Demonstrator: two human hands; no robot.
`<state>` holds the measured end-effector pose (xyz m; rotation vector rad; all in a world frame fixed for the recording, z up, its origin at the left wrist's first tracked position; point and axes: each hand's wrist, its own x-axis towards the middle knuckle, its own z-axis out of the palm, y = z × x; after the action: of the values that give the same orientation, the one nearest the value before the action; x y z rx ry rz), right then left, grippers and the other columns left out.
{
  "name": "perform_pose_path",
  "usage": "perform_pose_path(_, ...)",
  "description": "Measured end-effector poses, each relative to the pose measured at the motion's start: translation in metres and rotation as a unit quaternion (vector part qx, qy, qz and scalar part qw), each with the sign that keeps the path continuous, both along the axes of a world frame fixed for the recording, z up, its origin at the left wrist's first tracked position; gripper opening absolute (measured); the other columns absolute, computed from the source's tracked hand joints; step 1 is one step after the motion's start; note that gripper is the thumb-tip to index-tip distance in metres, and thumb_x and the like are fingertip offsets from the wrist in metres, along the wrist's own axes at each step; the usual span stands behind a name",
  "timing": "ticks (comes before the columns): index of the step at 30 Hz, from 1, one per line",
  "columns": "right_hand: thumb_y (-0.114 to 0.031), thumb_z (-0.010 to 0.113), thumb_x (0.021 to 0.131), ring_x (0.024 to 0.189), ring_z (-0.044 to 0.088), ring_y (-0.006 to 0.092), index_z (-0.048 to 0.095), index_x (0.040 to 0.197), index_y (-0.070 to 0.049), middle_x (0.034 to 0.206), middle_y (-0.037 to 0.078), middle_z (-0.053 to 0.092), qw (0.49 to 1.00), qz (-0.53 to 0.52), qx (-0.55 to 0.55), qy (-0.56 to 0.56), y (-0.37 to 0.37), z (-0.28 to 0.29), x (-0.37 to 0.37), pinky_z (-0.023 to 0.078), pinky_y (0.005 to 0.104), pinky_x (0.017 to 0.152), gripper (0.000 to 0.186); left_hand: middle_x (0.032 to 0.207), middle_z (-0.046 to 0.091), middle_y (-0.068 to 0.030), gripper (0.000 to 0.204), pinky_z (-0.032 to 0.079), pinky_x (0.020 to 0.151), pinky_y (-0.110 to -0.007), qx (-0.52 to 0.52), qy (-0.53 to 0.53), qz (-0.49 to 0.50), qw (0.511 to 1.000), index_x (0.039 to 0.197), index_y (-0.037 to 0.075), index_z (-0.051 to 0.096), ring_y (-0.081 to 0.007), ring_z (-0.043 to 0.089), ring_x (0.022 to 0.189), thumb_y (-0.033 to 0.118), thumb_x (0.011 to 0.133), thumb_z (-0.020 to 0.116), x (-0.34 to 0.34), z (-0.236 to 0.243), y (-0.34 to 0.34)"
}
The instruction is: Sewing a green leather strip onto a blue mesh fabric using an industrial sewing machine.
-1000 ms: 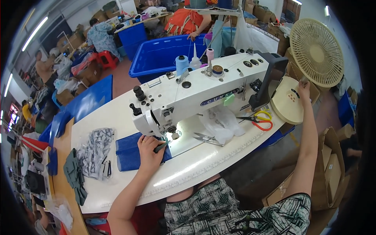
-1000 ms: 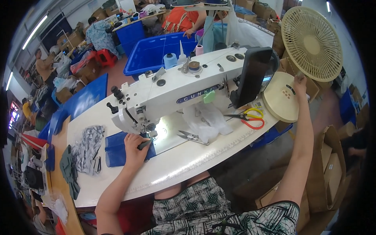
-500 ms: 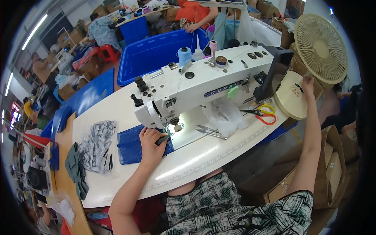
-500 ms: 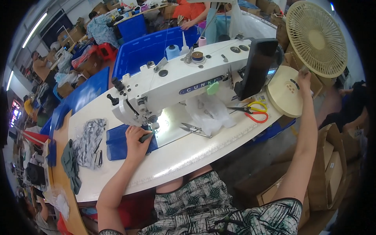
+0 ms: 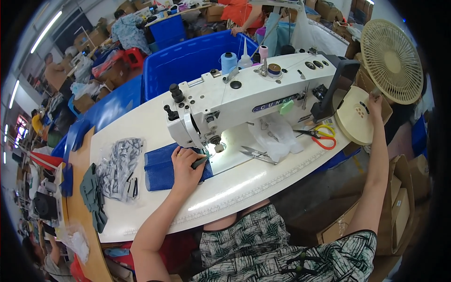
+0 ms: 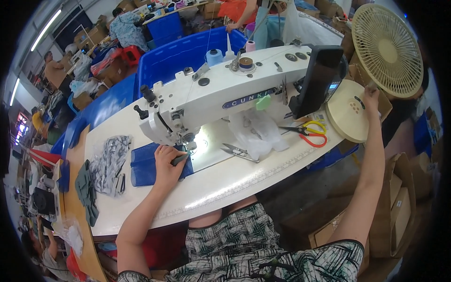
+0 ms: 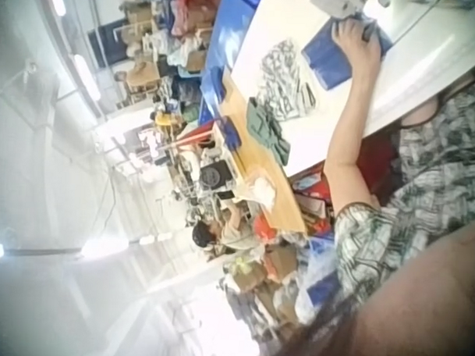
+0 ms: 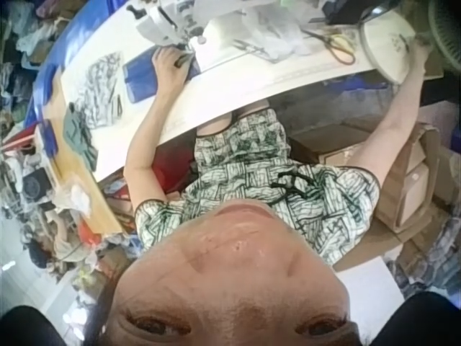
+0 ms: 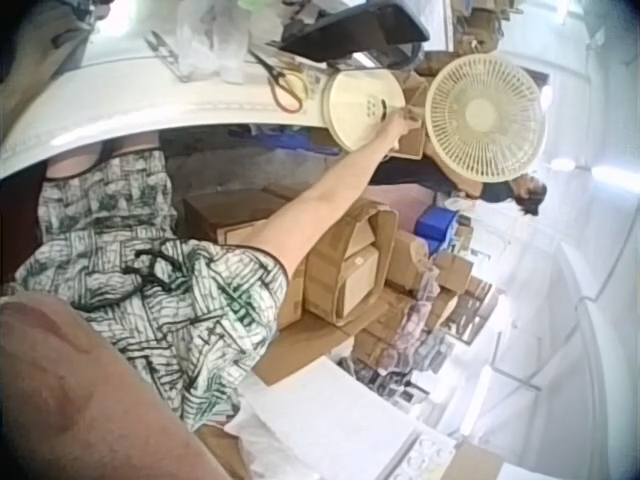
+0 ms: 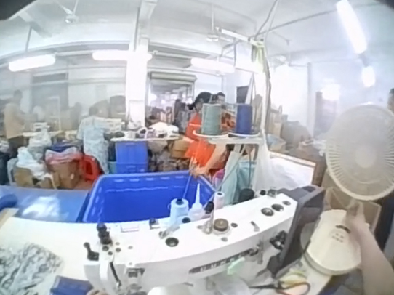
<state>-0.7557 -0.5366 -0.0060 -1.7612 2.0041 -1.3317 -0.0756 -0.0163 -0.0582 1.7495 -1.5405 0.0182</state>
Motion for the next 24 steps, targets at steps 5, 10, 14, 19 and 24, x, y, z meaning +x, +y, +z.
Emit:
perform_pose_path(5, -0.055, 0.058, 0.107, 0.145, 0.053, 0.0430, 0.038, 0.160, -0.007, 0.156, 0.025, 0.055, 0.999, -0.028, -0.026, 0.023, 0.000, -0.004, 0.003, 0.042, 0.0473, 0.119, 0.074, 0.091, 0.068, -0.0059, 0.010, 0.035, 0.117, -0.050, 0.007, -0.011, 0.006, 1.000, 0.092, 0.005, 0.079, -0.0268, 0.065, 0.101, 0.007, 0.082, 0.082, 0.000, 0.000, -0.001)
perform_pose_path(10, -0.060, 0.058, 0.105, 0.149, 0.049, 0.0440, 0.036, 0.162, -0.008, 0.158, 0.024, 0.054, 0.999, -0.014, -0.023, 0.021, 0.009, 0.000, 0.008, 0.040, 0.0489, 0.122, 0.080, 0.090, 0.068, -0.0061, 0.011, 0.036, 0.115, -0.049, 0.005, -0.018, 0.007, 1.000, 0.091, 0.005, 0.080, -0.0273, 0.065, 0.101, 0.006, 0.081, 0.082, 0.000, -0.001, -0.003)
perform_pose_path(14, -0.061, 0.057, 0.105, 0.147, 0.051, 0.0433, 0.034, 0.161, -0.007, 0.155, 0.024, 0.055, 0.999, -0.038, 0.007, 0.018, 0.019, 0.009, 0.021, 0.041, 0.0481, 0.120, 0.081, 0.090, 0.069, -0.0064, 0.010, 0.037, 0.114, -0.048, -0.005, -0.019, -0.002, 1.000, 0.090, 0.004, 0.079, -0.0277, 0.064, 0.100, 0.006, 0.081, 0.082, 0.001, -0.002, -0.003)
perform_pose_path(19, -0.061, 0.058, 0.103, 0.149, 0.048, 0.0452, 0.034, 0.164, -0.007, 0.162, 0.022, 0.050, 0.994, -0.067, 0.058, 0.058, 0.041, 0.023, 0.037, 0.039, 0.0506, 0.124, 0.085, 0.085, 0.066, -0.0068, 0.008, 0.039, 0.111, -0.045, -0.013, -0.041, -0.005, 0.999, 0.089, 0.003, 0.076, -0.0274, 0.063, 0.093, 0.006, 0.085, 0.082, 0.000, 0.000, -0.003)
perform_pose_path(24, -0.058, 0.064, 0.100, 0.150, 0.047, 0.0424, 0.039, 0.165, -0.010, 0.164, 0.022, 0.048, 0.958, -0.115, -0.066, 0.253, 0.105, 0.011, 0.024, 0.038, 0.0539, 0.123, 0.085, 0.083, 0.066, -0.0069, 0.007, 0.040, 0.108, -0.044, -0.013, -0.042, -0.006, 0.999, 0.088, 0.003, 0.075, -0.0266, 0.061, 0.087, 0.006, 0.085, 0.081, -0.003, 0.004, -0.004)
